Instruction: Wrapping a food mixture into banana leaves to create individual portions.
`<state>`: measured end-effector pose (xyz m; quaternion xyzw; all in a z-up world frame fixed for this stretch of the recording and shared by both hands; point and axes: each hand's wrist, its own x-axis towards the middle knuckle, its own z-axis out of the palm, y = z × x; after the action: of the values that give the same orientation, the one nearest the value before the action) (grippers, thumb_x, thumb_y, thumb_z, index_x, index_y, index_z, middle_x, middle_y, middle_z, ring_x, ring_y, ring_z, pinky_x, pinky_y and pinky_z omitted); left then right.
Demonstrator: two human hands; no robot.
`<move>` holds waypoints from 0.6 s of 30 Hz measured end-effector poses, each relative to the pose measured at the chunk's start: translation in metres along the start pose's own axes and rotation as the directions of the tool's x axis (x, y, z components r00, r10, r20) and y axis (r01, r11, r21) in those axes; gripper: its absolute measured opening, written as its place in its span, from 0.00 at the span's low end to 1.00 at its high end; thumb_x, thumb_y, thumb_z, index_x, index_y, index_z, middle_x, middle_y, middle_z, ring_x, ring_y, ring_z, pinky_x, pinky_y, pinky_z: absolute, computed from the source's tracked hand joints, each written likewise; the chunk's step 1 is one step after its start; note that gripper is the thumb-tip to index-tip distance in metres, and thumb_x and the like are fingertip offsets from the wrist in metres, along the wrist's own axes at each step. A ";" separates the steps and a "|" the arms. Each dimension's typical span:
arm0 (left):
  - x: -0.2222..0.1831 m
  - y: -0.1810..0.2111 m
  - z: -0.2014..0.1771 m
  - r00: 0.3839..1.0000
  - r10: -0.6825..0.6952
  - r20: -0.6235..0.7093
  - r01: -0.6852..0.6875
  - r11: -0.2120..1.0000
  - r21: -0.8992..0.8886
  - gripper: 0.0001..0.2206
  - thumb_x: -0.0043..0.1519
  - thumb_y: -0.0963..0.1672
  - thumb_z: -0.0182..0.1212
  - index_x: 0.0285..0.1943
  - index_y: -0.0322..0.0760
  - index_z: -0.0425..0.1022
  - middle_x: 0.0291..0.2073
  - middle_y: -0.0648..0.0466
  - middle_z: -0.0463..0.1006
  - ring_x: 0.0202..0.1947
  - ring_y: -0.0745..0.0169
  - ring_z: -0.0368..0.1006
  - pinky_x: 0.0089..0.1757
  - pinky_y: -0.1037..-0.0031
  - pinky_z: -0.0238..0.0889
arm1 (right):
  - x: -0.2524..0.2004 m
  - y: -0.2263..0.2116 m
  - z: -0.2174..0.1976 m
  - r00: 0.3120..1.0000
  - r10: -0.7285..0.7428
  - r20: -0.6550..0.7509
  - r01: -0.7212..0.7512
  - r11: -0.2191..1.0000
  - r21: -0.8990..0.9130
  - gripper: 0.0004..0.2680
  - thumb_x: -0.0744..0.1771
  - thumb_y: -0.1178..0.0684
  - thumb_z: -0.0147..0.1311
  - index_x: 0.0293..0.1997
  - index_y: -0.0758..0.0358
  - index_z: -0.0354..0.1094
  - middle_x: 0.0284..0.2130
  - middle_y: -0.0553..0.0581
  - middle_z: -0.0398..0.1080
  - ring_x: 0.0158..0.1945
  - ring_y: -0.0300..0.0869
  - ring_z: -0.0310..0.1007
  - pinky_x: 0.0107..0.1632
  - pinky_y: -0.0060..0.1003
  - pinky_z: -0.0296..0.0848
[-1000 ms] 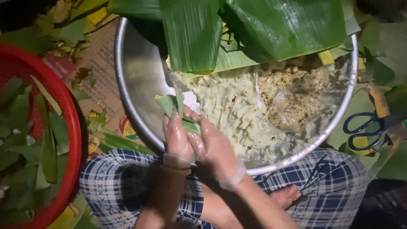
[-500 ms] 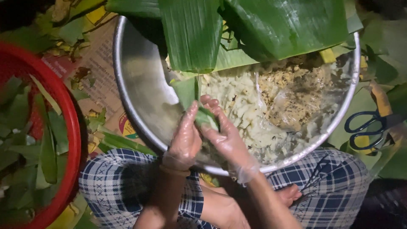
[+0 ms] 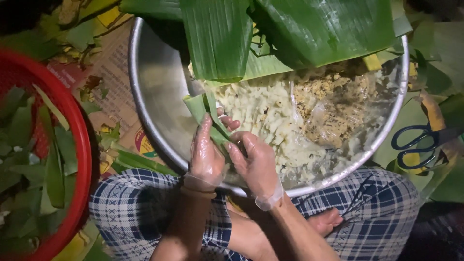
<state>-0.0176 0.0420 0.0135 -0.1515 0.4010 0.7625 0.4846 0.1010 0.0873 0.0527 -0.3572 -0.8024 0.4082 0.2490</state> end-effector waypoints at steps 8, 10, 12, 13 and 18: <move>0.000 0.000 -0.001 0.998 0.054 0.015 -0.054 0.998 -0.017 0.15 0.69 0.49 0.54 0.57 0.35 0.73 0.38 0.46 0.81 0.43 0.49 0.80 0.45 0.52 0.79 | 0.006 0.000 0.001 1.000 -0.018 -0.023 0.020 0.996 0.088 0.03 0.67 0.53 0.56 0.39 0.58 0.72 0.31 0.58 0.72 0.33 0.51 0.74 0.39 0.43 0.75; 0.001 -0.001 -0.003 0.997 0.072 0.008 -0.072 0.997 0.012 0.15 0.68 0.49 0.54 0.57 0.35 0.73 0.38 0.46 0.81 0.43 0.49 0.80 0.45 0.52 0.79 | 0.009 -0.002 0.000 0.999 -0.030 -0.014 0.031 0.994 0.102 0.04 0.67 0.54 0.57 0.41 0.60 0.70 0.34 0.62 0.71 0.36 0.56 0.74 0.40 0.47 0.74; 0.003 -0.002 -0.005 0.996 0.088 0.000 -0.088 0.995 0.043 0.16 0.68 0.49 0.54 0.58 0.35 0.73 0.39 0.46 0.81 0.43 0.50 0.80 0.45 0.53 0.79 | 0.010 -0.001 -0.001 0.999 -0.040 -0.004 0.040 0.993 0.115 0.06 0.67 0.54 0.59 0.43 0.63 0.69 0.36 0.65 0.71 0.39 0.61 0.74 0.42 0.51 0.74; 0.005 -0.003 -0.006 0.995 0.098 0.009 -0.098 0.994 0.046 0.15 0.68 0.47 0.55 0.58 0.34 0.72 0.39 0.45 0.81 0.44 0.49 0.80 0.45 0.52 0.79 | 0.009 0.002 -0.001 1.000 -0.017 0.025 0.014 0.992 0.125 0.07 0.67 0.54 0.59 0.44 0.64 0.68 0.37 0.66 0.71 0.40 0.61 0.74 0.43 0.51 0.74; -0.004 -0.001 0.007 0.995 0.093 0.019 -0.095 0.992 0.089 0.15 0.67 0.46 0.56 0.58 0.32 0.73 0.38 0.44 0.81 0.44 0.49 0.80 0.50 0.55 0.77 | 0.021 -0.026 -0.016 0.984 0.079 0.160 -0.107 0.979 0.172 0.16 0.69 0.43 0.50 0.55 0.68 0.66 0.43 0.71 0.72 0.48 0.61 0.75 0.52 0.52 0.73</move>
<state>-0.0140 0.0447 0.0199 -0.1049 0.4382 0.7667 0.4574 0.0892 0.1003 0.0849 -0.3383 -0.7612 0.5164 0.1987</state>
